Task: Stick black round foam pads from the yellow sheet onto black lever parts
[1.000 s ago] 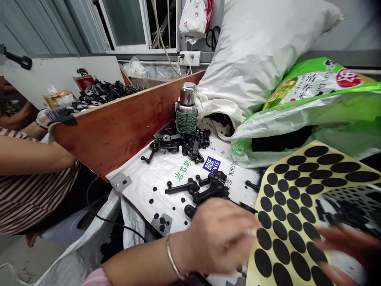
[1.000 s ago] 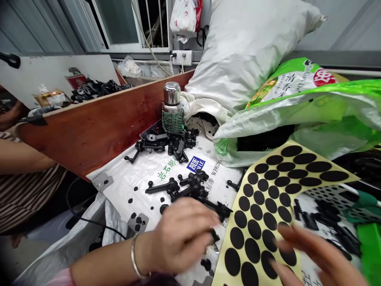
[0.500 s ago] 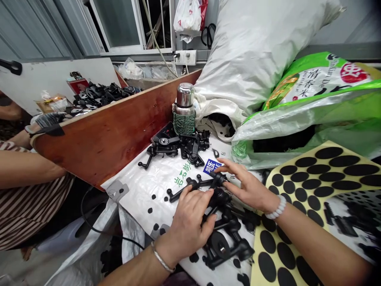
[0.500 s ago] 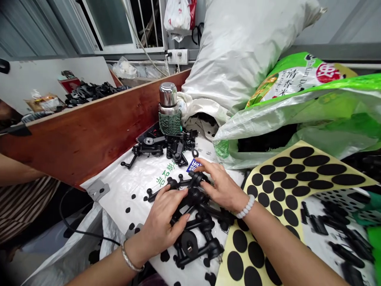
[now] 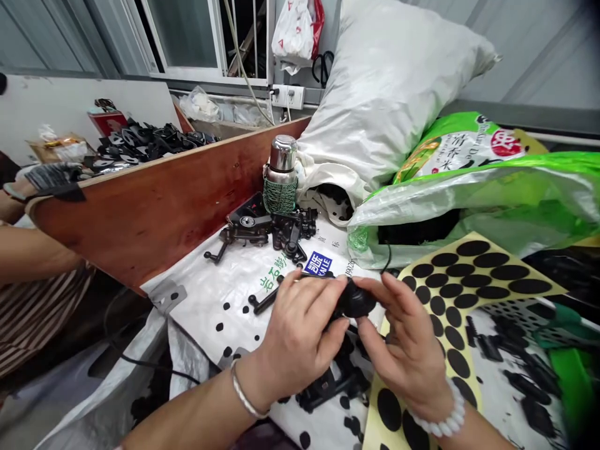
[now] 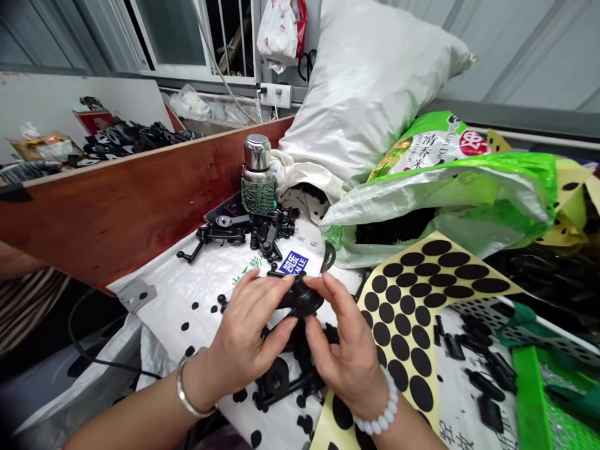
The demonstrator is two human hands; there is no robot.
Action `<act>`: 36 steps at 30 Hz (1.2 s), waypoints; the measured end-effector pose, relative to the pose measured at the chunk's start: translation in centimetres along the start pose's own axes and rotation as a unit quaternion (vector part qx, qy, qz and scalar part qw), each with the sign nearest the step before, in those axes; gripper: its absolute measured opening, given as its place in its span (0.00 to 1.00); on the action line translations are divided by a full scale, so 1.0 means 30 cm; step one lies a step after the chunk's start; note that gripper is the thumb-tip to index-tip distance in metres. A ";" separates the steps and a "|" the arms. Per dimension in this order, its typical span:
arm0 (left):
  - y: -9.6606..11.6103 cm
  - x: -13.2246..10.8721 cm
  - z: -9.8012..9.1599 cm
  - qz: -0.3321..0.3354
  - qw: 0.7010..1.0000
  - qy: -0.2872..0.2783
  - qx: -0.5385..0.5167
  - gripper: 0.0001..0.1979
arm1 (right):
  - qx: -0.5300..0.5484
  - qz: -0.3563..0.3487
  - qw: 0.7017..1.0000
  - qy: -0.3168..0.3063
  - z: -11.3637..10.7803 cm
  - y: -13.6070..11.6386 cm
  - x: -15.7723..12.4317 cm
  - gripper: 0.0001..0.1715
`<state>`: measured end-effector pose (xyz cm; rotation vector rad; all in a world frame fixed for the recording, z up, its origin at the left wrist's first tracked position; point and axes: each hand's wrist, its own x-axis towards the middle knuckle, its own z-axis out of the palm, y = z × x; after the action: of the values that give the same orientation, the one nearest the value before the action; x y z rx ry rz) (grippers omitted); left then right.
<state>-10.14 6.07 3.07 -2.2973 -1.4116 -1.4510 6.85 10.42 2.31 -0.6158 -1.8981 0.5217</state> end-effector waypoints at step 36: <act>-0.065 0.013 0.063 -0.039 0.981 -0.180 0.063 0.16 | -0.026 0.298 0.945 0.135 -0.120 -0.156 -0.103 0.24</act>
<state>-10.23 8.39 1.58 -2.5375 -1.6437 -0.9583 10.38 5.14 4.36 -1.2456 -1.4531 0.7254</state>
